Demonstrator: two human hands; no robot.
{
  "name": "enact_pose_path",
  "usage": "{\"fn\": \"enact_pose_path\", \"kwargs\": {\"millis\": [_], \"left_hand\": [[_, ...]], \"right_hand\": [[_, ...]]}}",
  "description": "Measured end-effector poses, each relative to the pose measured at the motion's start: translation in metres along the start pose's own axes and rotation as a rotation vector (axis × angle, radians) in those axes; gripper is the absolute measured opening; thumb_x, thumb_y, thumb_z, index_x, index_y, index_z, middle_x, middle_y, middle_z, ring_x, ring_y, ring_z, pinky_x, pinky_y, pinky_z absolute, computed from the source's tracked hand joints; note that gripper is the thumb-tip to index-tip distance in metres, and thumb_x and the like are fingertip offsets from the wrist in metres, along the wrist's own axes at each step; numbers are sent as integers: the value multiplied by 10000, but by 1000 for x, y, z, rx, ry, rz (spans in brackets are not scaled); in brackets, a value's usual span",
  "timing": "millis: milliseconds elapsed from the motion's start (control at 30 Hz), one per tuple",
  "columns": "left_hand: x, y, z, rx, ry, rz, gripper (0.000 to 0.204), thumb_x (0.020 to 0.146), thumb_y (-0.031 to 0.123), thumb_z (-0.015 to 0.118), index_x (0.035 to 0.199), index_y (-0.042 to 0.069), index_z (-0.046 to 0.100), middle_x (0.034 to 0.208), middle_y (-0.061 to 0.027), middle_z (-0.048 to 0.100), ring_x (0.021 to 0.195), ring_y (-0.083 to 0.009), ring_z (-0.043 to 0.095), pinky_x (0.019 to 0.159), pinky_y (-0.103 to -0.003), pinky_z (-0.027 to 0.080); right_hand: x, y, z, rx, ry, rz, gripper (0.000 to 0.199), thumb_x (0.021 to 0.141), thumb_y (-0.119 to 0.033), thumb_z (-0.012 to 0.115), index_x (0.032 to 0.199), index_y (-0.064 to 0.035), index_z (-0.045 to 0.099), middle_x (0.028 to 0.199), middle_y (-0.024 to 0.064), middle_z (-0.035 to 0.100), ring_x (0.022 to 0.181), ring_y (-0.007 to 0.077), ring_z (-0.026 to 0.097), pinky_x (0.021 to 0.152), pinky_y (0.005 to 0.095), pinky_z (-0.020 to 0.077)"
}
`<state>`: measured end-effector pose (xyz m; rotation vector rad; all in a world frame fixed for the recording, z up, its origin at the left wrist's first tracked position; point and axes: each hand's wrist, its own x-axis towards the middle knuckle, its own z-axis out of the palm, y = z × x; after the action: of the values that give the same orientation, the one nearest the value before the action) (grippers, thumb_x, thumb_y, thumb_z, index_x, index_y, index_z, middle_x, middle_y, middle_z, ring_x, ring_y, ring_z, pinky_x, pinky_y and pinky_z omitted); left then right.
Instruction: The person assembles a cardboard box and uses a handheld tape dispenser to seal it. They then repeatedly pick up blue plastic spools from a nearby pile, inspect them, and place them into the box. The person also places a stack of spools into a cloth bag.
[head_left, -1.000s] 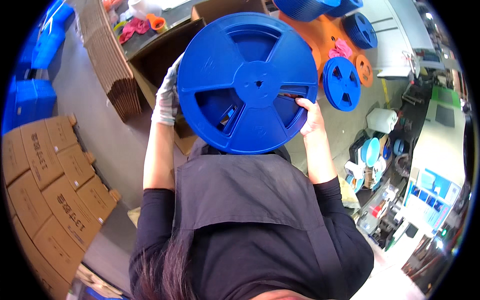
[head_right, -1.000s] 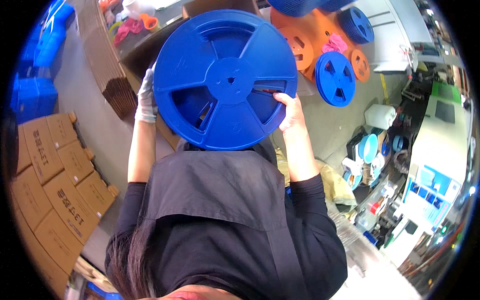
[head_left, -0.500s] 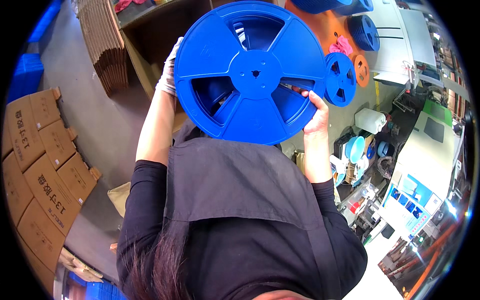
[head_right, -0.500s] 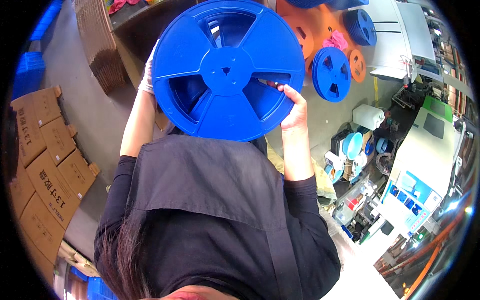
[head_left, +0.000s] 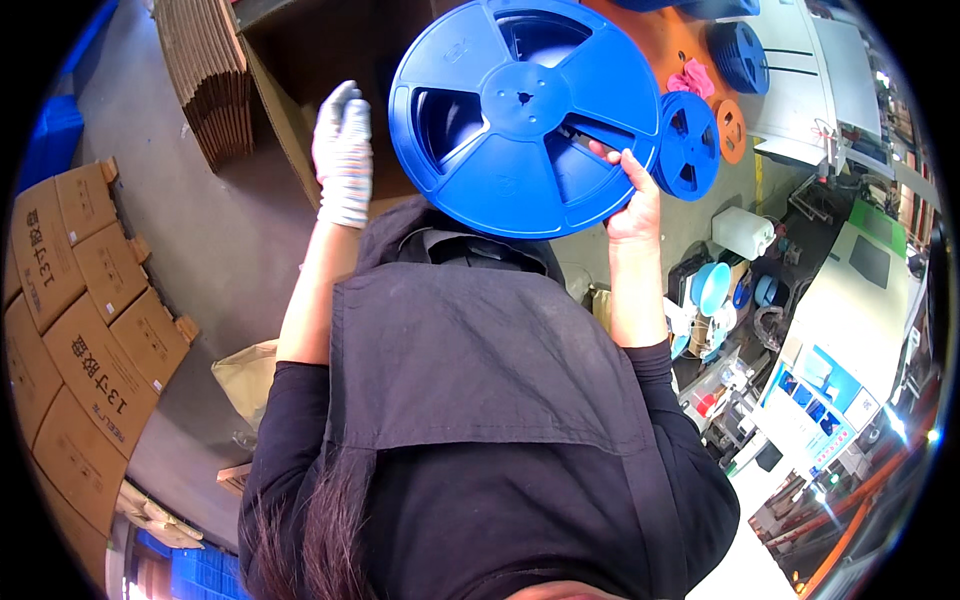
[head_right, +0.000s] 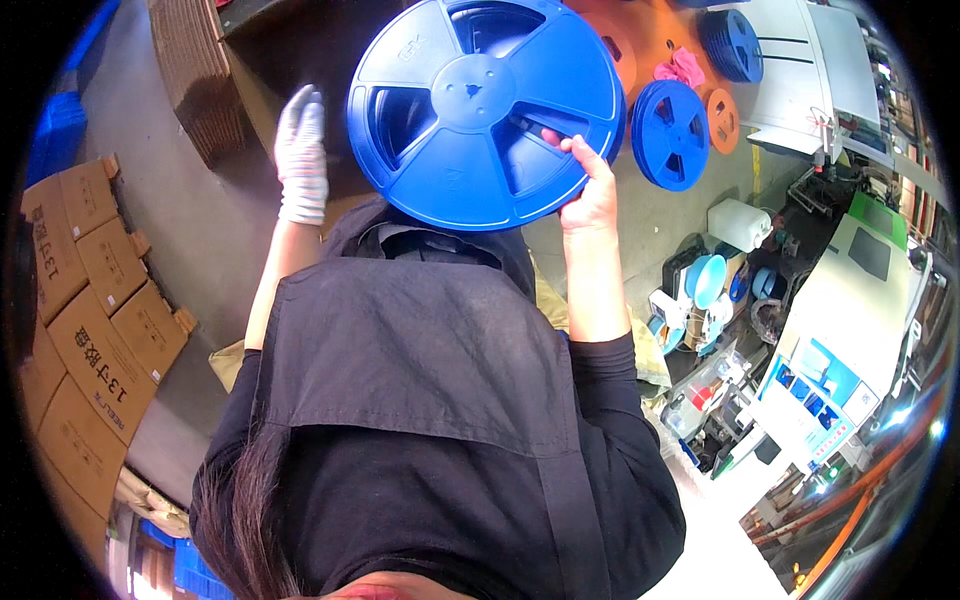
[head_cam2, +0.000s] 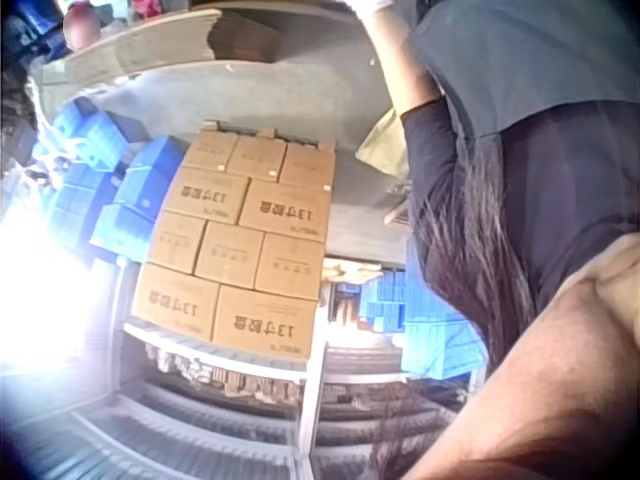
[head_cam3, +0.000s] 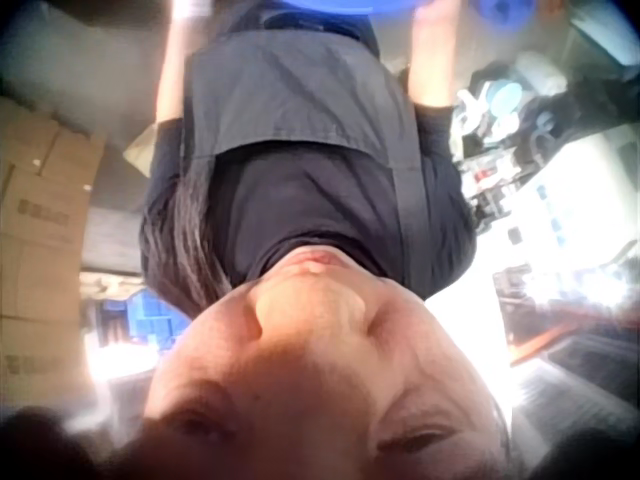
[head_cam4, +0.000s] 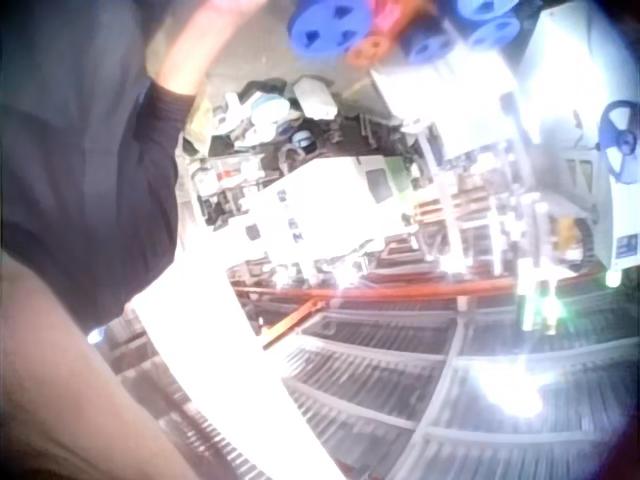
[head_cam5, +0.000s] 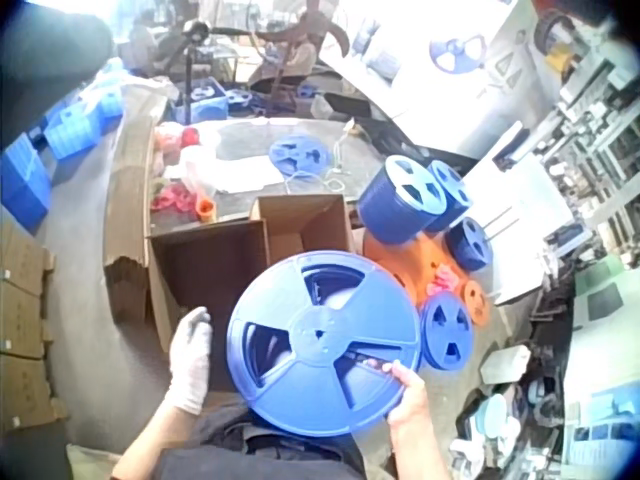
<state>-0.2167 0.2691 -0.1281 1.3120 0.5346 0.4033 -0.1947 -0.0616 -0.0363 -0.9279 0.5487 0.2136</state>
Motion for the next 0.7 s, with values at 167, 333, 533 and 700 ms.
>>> {"fn": "enact_pose_path", "kwargs": {"millis": [167, 333, 533, 700], "left_hand": [[-39, 36, 61, 563, -460, -102, 771, 782, 465, 677, 1347, 1, 431, 1171, -238, 568, 1099, -350, 555, 964, -398, 426], [-59, 37, 81, 815, -491, -161, 1053, 710, 461, 725, 1483, 55, 136, 1303, -286, 393, 1198, -443, 402, 1035, -495, 325], [-59, 30, 78, 698, -410, -169, 1037, 694, 348, 742, 1502, 161, 119, 1323, -257, 368, 1231, -411, 359, 1055, -474, 301], [-61, 40, 77, 740, -303, -46, 1021, 701, 285, 749, 1505, 195, 127, 1315, -227, 371, 1224, -379, 372, 1058, -474, 293]], "right_hand": [[-7, 22, 37, -192, 42, -92, 125, 835, -111, 665, 867, 2, 623, 874, 132, 656, 962, 280, 644, 873, 416, 525], [-20, 41, 56, -197, -23, -89, 250, 791, -50, 711, 1008, 13, 604, 939, 119, 653, 905, 237, 649, 842, 344, 518], [-28, 40, 65, -298, -47, -73, 393, 770, -89, 759, 1106, 12, 583, 1013, 109, 651, 922, 205, 633, 872, 320, 496], [-34, 40, 68, -324, -55, -64, 483, 763, -95, 775, 1179, 3, 549, 1070, 95, 636, 961, 185, 606, 896, 315, 478]]}}
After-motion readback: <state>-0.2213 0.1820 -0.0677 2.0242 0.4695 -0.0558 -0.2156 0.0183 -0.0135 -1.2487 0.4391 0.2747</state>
